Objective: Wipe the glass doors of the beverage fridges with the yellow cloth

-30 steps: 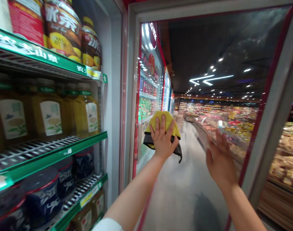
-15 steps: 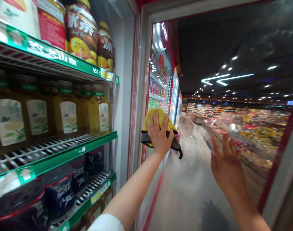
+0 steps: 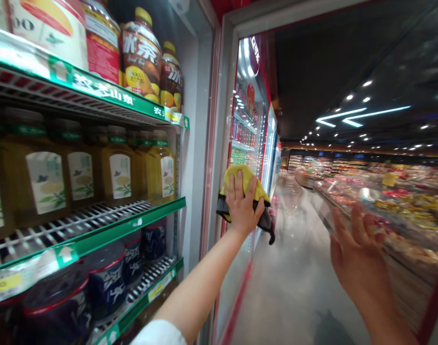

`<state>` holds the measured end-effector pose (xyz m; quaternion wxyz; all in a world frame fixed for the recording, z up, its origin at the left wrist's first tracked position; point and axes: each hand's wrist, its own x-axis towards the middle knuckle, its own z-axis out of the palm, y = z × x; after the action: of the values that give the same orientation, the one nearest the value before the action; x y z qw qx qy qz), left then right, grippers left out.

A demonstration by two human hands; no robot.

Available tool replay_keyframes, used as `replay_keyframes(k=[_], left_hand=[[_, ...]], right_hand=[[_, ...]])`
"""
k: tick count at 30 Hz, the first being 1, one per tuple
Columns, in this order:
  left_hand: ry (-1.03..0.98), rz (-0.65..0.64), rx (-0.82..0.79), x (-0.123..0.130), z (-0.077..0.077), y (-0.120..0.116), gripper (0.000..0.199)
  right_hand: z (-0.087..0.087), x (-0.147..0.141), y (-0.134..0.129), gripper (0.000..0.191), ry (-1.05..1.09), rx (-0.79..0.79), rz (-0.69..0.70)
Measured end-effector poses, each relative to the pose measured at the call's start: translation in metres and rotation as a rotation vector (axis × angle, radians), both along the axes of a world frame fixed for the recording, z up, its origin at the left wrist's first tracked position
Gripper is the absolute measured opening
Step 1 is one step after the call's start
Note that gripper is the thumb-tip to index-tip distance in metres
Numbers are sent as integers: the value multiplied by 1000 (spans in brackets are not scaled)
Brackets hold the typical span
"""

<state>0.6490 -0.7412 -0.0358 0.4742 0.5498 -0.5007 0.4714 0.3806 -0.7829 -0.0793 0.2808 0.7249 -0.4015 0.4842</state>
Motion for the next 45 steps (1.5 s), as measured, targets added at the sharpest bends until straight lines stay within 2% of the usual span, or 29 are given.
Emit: replay_keyframes(k=[2, 4, 5, 9, 11, 13, 16, 18, 20, 22, 25, 27, 28, 30, 33, 35, 36, 37, 38, 39, 43, 44, 45], left_hand=[[-62, -18, 45, 0, -27, 5, 68], [-104, -30, 73, 1, -33, 7, 69], [-96, -28, 72, 1, -28, 6, 68], [33, 9, 6, -2, 13, -5, 66], [38, 5, -20, -2, 17, -9, 64], [-30, -21, -23, 3, 5, -8, 58], [-185, -69, 41, 17, -22, 9, 49], [-249, -91, 103, 26, -26, 26, 46], [-265, -94, 122, 32, -14, 41, 44], [-255, -68, 80, 37, 10, 50, 44], [-190, -1, -2, 48, 44, 47, 45], [-147, 27, -2, 57, 51, 39, 45], [-138, 33, 8, 61, 47, 34, 46], [-136, 41, 21, 66, 24, 28, 49], [-125, 80, 4, 69, -33, 29, 53], [-144, 100, -2, 69, -62, 34, 53], [-154, 104, 3, 69, -69, 36, 53], [-161, 102, 11, 69, -68, 37, 53], [-161, 95, 21, 69, -60, 37, 53], [-157, 85, 30, 69, -47, 36, 54], [-81, 57, 13, 60, 28, 21, 53], [-56, 67, -1, 56, 40, 17, 54], [-40, 77, -12, 51, 44, 13, 55]], right_hand=[[0, 1, 1, 72, 1, -2, 8], [0, 1, 1, 75, -1, -10, 14], [0, 2, 1, 76, -3, -15, 15], [1, 4, 2, 76, -11, -29, 13], [2, 4, 3, 73, -9, -33, 16], [3, 3, 5, 70, -8, -27, 22], [5, 1, 6, 66, -5, -9, 31], [5, 1, 7, 65, -13, -8, 36], [5, 2, 7, 65, -30, -13, 39], [5, 3, 8, 67, -44, -15, 39], [4, 4, 8, 69, -59, -25, 43], [2, 3, 9, 70, -69, -30, 53], [1, 3, 8, 71, -73, -32, 60], [-1, 3, 8, 71, -82, -39, 74], [-3, 3, 8, 73, -91, -48, 82], [-3, 3, 9, 75, -92, -53, 82], [-3, 4, 9, 76, -89, -54, 81], [-2, 4, 10, 77, -85, -55, 79], [-2, 4, 10, 78, -81, -55, 77], [-1, 4, 10, 79, -77, -53, 74], [0, 4, 11, 77, -66, -40, 68], [1, 4, 11, 76, -63, -35, 67], [1, 4, 11, 74, -60, -30, 65]])
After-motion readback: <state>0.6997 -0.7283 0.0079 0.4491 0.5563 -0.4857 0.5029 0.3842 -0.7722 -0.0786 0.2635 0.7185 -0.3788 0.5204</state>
